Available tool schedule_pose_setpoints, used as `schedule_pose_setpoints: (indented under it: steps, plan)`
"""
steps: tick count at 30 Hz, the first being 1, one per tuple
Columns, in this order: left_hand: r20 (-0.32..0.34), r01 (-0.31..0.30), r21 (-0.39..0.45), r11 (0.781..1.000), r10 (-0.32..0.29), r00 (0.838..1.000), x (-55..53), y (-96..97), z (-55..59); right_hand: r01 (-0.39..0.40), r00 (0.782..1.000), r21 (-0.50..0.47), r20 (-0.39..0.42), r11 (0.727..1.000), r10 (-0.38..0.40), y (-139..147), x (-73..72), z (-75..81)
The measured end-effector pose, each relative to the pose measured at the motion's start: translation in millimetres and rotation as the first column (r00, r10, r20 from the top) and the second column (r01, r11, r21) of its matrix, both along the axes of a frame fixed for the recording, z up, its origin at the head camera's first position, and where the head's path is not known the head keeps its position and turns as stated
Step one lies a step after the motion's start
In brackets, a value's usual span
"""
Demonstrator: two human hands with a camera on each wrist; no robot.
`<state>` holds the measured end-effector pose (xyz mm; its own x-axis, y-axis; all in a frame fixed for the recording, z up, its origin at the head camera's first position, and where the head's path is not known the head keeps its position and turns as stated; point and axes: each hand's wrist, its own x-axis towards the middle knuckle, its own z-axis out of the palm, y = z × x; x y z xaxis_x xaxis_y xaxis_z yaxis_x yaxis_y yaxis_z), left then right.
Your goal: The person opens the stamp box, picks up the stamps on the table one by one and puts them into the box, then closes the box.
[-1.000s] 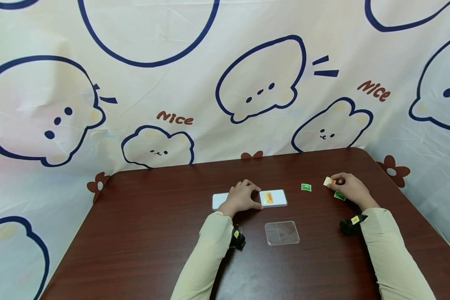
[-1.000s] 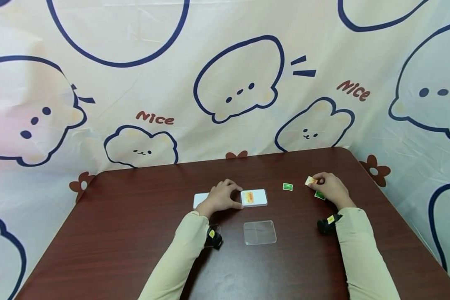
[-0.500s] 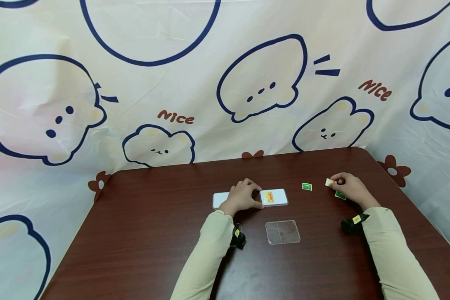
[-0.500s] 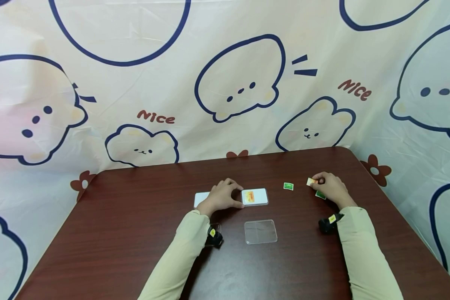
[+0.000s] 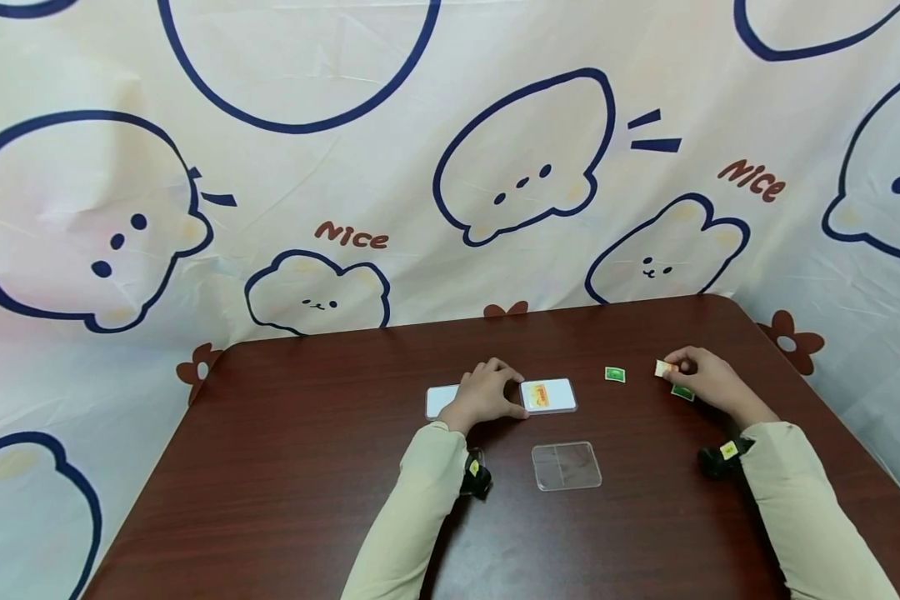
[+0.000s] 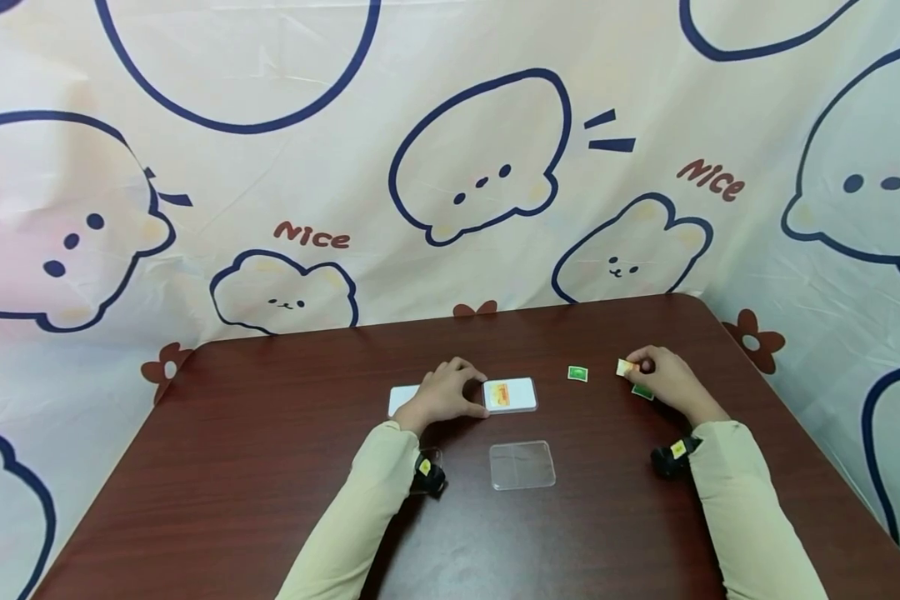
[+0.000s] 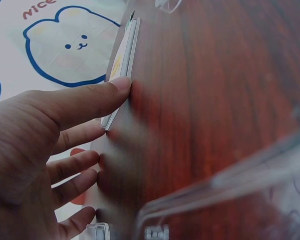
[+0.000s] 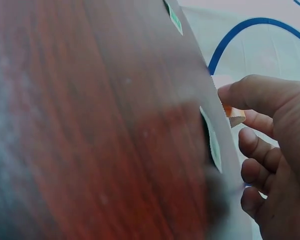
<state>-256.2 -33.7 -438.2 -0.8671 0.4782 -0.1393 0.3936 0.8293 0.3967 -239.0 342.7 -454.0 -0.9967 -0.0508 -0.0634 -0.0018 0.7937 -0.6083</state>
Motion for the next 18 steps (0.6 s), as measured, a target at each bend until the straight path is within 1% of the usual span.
schedule_pose_setpoints:
  steps: [4, 7, 11, 18]
  plan:
    - [0.002, -0.001, 0.004, 1.000, 0.001, 1.000, 1.1, 0.3, 1.7, -0.011, 1.000, 0.009, -0.022, 1.000, 0.011, -7, 1.3, 4.6]
    - [0.001, 0.001, 0.001, 1.000, -0.001, 1.000, 1.2, 0.5, 0.5, -0.024, 0.999, 0.021, -0.041, 0.999, 0.025, -15, 1.9, 9.4]
    - [-0.007, 0.003, 0.000, 1.000, -0.003, 1.000, 0.3, 0.4, -2.2, -0.055, 0.997, 0.021, -0.058, 0.998, 0.056, -29, 2.4, 16.9]
    - [0.002, 0.000, 0.001, 1.000, 0.000, 1.000, -0.3, 0.2, -0.8, -0.121, 0.987, 0.017, -0.103, 0.993, 0.122, -54, 0.8, 24.2]
